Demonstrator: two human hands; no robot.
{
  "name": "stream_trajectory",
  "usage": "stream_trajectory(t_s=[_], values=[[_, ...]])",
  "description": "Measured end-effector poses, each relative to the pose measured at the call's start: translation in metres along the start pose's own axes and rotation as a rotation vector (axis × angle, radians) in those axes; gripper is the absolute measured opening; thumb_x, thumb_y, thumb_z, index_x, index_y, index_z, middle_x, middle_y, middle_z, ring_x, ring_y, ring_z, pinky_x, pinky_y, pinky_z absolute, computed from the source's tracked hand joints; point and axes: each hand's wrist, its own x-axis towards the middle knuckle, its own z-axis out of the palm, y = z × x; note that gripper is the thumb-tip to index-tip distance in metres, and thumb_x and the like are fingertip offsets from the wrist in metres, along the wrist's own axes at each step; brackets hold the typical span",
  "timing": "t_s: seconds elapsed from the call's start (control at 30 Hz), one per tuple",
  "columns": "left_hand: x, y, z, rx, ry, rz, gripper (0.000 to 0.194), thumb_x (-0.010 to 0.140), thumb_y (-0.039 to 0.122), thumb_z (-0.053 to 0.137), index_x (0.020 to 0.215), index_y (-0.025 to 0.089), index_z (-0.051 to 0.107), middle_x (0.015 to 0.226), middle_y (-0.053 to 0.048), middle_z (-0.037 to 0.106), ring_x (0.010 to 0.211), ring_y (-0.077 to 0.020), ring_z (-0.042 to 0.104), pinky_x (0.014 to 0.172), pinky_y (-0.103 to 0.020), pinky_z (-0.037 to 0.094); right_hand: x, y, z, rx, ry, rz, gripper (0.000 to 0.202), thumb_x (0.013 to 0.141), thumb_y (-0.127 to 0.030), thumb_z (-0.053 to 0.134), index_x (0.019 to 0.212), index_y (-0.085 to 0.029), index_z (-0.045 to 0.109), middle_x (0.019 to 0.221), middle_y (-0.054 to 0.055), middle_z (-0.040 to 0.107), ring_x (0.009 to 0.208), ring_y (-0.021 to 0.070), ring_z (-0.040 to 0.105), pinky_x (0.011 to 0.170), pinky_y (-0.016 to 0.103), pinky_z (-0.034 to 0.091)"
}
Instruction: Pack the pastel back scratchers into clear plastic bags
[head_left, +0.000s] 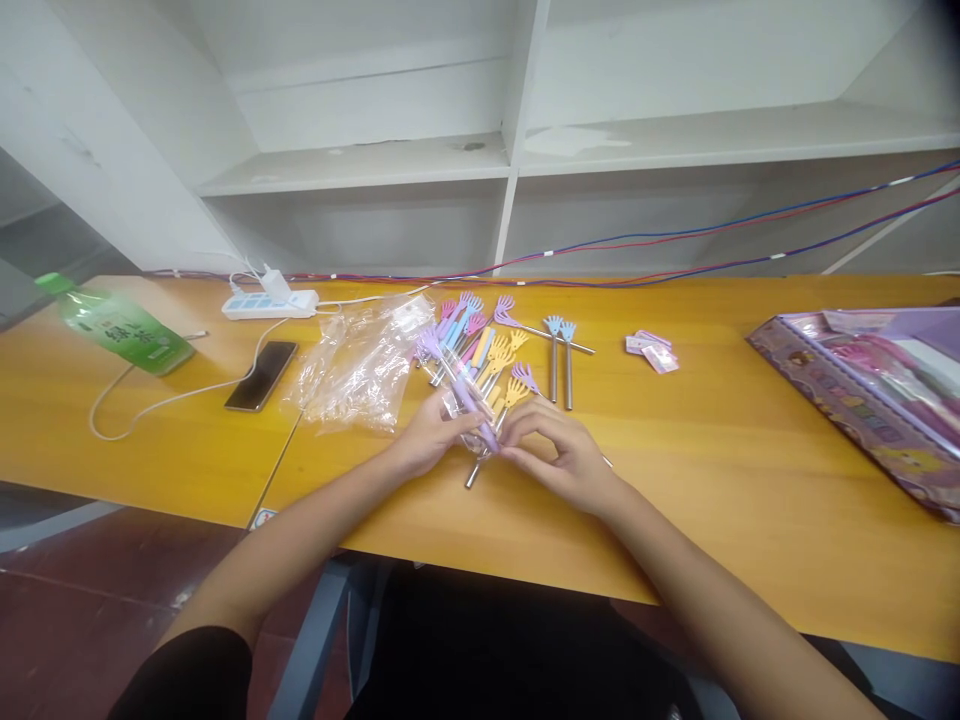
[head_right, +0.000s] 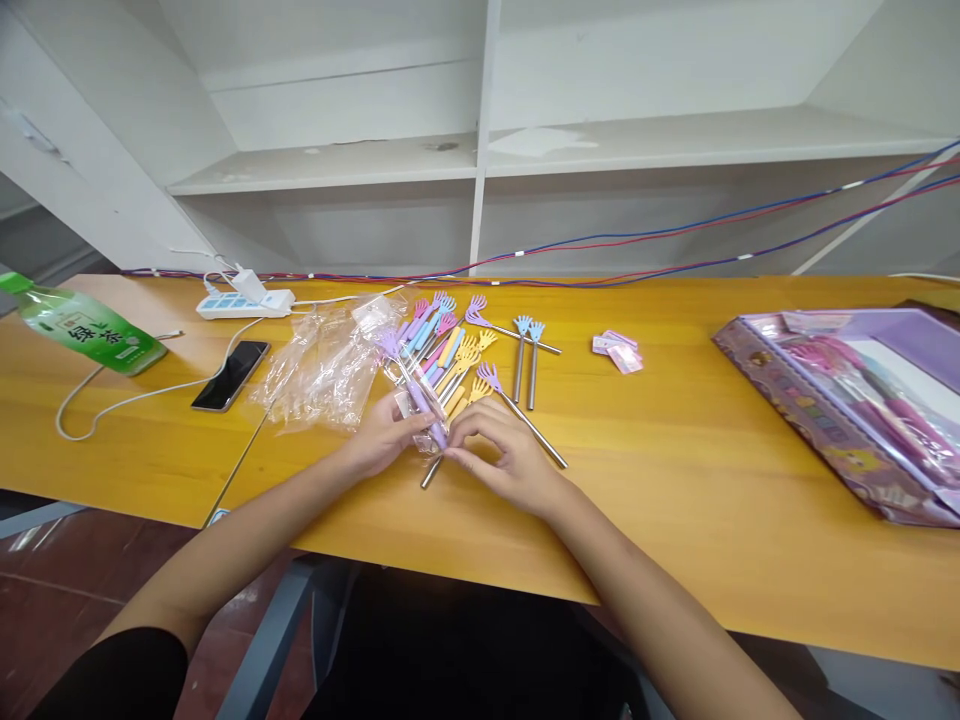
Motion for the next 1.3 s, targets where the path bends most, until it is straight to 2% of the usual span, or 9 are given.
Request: stream_trajectory(t_s=[0.3, 0.47, 0.53, 0.63, 0.77, 0.9, 1.07, 1.17, 1.3], values=[[-0.005, -0.003, 0.002, 0.071, -0.08, -0.011, 0.047, 0.082, 0.045, 0.096, 0.109, 0.016, 0.07, 0.105, -0.008, 0.075, 0.098, -0.0214, 0.074, 0.091, -0.036, 0.063, 0.0, 0.006, 0.01, 0.021, 0.106, 0.15, 0.014, 0.104, -0.036, 0.075, 0.094, -0.025, 0.072, 0.1, 0.006, 0.061, 0.087, 0.0207, 0.064, 0.075, 0.038, 0.06], [-0.004, -0.004, 0.001, 0.113, -0.105, 0.028, 0.048, 0.077, 0.039, 0.1, 0.105, 0.017, 0.068, 0.106, -0.006, 0.073, 0.101, -0.0208, 0.073, 0.094, -0.036, 0.061, -0.001, 0.007, 0.015, 0.13, 0.104, 0.242, 0.022, 0.104, -0.042, 0.074, 0.092, -0.024, 0.068, 0.099, 0.007, 0.066, 0.08, 0.0183, 0.065, 0.065, 0.032, 0.058], [-0.004, -0.007, 0.001, 0.147, -0.14, 0.061, 0.051, 0.073, 0.033, 0.103, 0.106, 0.018, 0.067, 0.106, -0.005, 0.071, 0.103, -0.0202, 0.072, 0.096, -0.036, 0.06, -0.001, 0.008, 0.018, 0.202, 0.135, 0.315, 0.025, 0.1, -0.044, 0.079, 0.095, -0.024, 0.064, 0.094, 0.004, 0.067, 0.077, 0.0171, 0.065, 0.065, 0.031, 0.058], [-0.003, -0.012, 0.001, 0.191, -0.159, 0.078, 0.052, 0.076, 0.029, 0.101, 0.111, 0.019, 0.065, 0.106, -0.004, 0.071, 0.101, -0.0181, 0.071, 0.097, -0.035, 0.058, -0.001, 0.012, 0.02, 0.317, 0.178, 0.415, 0.036, 0.09, -0.046, 0.089, 0.106, -0.025, 0.063, 0.086, 0.0, 0.068, 0.076, 0.017, 0.068, 0.067, 0.03, 0.058], [-0.002, -0.011, -0.003, 0.248, -0.147, -0.005, 0.05, 0.076, 0.034, 0.101, 0.108, 0.019, 0.065, 0.1, -0.004, 0.074, 0.096, -0.0191, 0.073, 0.095, -0.036, 0.058, 0.001, 0.014, 0.016, 0.367, 0.11, 0.52, 0.038, 0.086, -0.052, 0.09, 0.103, -0.023, 0.073, 0.081, 0.0, 0.071, 0.073, 0.0177, 0.068, 0.068, 0.032, 0.057], [0.001, -0.002, -0.008, 0.277, -0.131, -0.038, 0.054, 0.071, 0.038, 0.103, 0.109, 0.017, 0.07, 0.095, -0.005, 0.076, 0.09, -0.0196, 0.073, 0.087, -0.034, 0.058, 0.004, 0.013, 0.011, 0.476, 0.068, 0.604, 0.04, 0.087, -0.058, 0.088, 0.096, -0.022, 0.073, 0.082, 0.001, 0.074, 0.071, 0.0175, 0.067, 0.067, 0.033, 0.058], [0.006, 0.006, -0.013, 0.233, -0.149, -0.037, 0.052, 0.072, 0.044, 0.102, 0.105, 0.014, 0.074, 0.097, -0.008, 0.078, 0.088, -0.0205, 0.074, 0.086, -0.033, 0.058, 0.003, 0.016, 0.006, 0.589, -0.022, 0.592, 0.037, 0.093, -0.056, 0.083, 0.099, -0.021, 0.072, 0.086, 0.001, 0.074, 0.071, 0.0161, 0.068, 0.074, 0.036, 0.061], [0.003, 0.01, -0.013, 0.278, -0.238, -0.084, 0.047, 0.076, 0.043, 0.099, 0.104, 0.014, 0.076, 0.097, -0.008, 0.078, 0.089, -0.0205, 0.075, 0.084, -0.031, 0.058, 0.0, 0.022, 0.004, 0.662, -0.029, 0.613, 0.036, 0.096, -0.054, 0.081, 0.106, -0.021, 0.07, 0.089, 0.002, 0.073, 0.079, 0.0175, 0.072, 0.074, 0.035, 0.062], [-0.009, 0.013, -0.006, 0.347, -0.488, -0.241, 0.046, 0.08, 0.042, 0.097, 0.114, 0.017, 0.077, 0.11, -0.01, 0.079, 0.097, -0.023, 0.076, 0.088, -0.035, 0.06, 0.0, 0.028, 0.002, 0.723, 0.219, 0.677, 0.049, 0.094, -0.059, 0.081, 0.125, -0.026, 0.065, 0.098, 0.001, 0.071, 0.074, 0.0157, 0.068, 0.053, 0.026, 0.053]])
